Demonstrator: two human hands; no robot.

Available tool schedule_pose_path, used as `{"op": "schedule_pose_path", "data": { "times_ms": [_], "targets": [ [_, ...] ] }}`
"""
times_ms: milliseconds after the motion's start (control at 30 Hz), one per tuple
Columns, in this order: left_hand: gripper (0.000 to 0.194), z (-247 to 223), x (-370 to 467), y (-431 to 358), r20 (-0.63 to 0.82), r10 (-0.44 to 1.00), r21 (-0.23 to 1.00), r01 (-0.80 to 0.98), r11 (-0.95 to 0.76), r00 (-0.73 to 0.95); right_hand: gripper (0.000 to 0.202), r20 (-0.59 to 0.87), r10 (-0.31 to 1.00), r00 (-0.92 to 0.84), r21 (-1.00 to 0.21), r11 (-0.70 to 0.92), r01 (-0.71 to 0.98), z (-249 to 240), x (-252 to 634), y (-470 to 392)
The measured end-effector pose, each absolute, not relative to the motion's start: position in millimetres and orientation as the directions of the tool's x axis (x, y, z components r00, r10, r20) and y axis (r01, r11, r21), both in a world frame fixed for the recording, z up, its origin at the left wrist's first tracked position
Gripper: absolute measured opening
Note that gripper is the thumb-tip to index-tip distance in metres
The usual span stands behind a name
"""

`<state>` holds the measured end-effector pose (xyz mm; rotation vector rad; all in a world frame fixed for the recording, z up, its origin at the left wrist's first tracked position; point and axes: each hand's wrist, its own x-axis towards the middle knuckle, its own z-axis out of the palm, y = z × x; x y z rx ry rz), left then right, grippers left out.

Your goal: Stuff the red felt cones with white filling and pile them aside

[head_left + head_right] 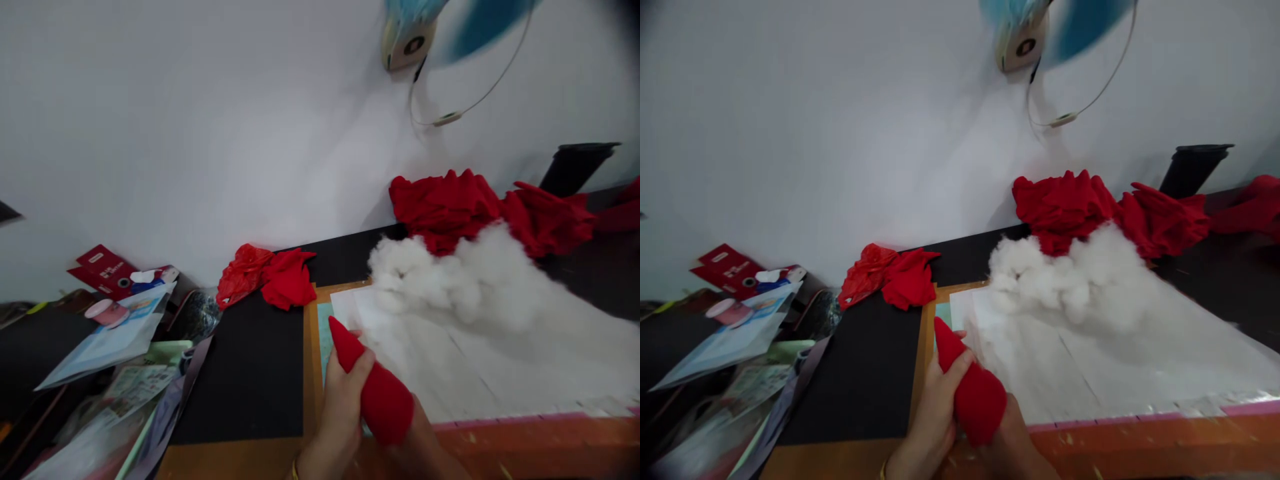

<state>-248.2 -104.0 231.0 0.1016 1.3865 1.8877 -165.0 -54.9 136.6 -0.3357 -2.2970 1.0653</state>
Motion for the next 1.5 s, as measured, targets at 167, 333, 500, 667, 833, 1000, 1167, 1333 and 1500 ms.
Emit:
{"op": "schedule_pose_path", "data": {
  "times_ms": [167,333,500,667,833,1000,1167,1333,1500],
  "targets": [
    [0.053,234.7,-257.6,-102.7,-0.361,0.58,0.756,-0.593,-0.277,-0.73,0.039,0.539,0.428,-0.725,-0.646,0.763,-0.03,132.6,-149.2,-51.0],
    [0.047,233.1,-248.0,-101.1,-0.337,0.664,0.72,-0.637,-0.275,-0.668,0.037,0.476,0.435,-0.764,-0.622,0.781,0.057,131.0,-156.6,-45.8],
    [0.039,236.0,-260.1,-99.1,-0.404,0.562,0.699,-0.64,-0.32,-0.722,0.046,0.609,0.42,-0.673,-0.574,0.819,-0.008,158.6,-154.5,-45.6],
    [0.034,239.1,-292.5,-99.6,-0.499,0.573,0.541,-0.751,-0.379,-0.65,0.047,0.75,0.442,-0.492,-0.521,0.853,-0.027,176.3,-135.6,-48.3],
    [0.024,237.7,-292.8,-97.7,-0.563,0.593,0.455,-0.815,-0.359,-0.576,0.05,0.798,0.247,-0.549,-0.325,0.944,-0.047,183.2,-148.1,-51.0],
    [0.02,235.3,-277.6,-98.8,-0.534,0.544,0.578,-0.749,-0.323,-0.647,0.056,0.757,0.306,-0.577,-0.34,0.939,0.051,190.3,-159.3,-49.0],
    [0.027,230.2,-274.1,-103.0,-0.423,0.578,0.676,-0.668,-0.312,-0.698,0.054,0.729,0.416,-0.545,-0.479,0.877,0.028,189.9,-154.3,-44.1],
    [0.04,229.9,-268.2,-103.5,-0.371,0.612,0.729,-0.627,-0.275,-0.699,0.051,0.711,0.344,-0.613,-0.433,0.901,0.003,184.6,-165.1,-46.1],
    [0.045,234.2,-270.6,-108.3,-0.35,0.662,0.724,-0.64,-0.257,-0.663,0.034,0.628,0.291,-0.722,-0.502,0.86,-0.09,175.8,-174.4,-56.0]
  ]
}}
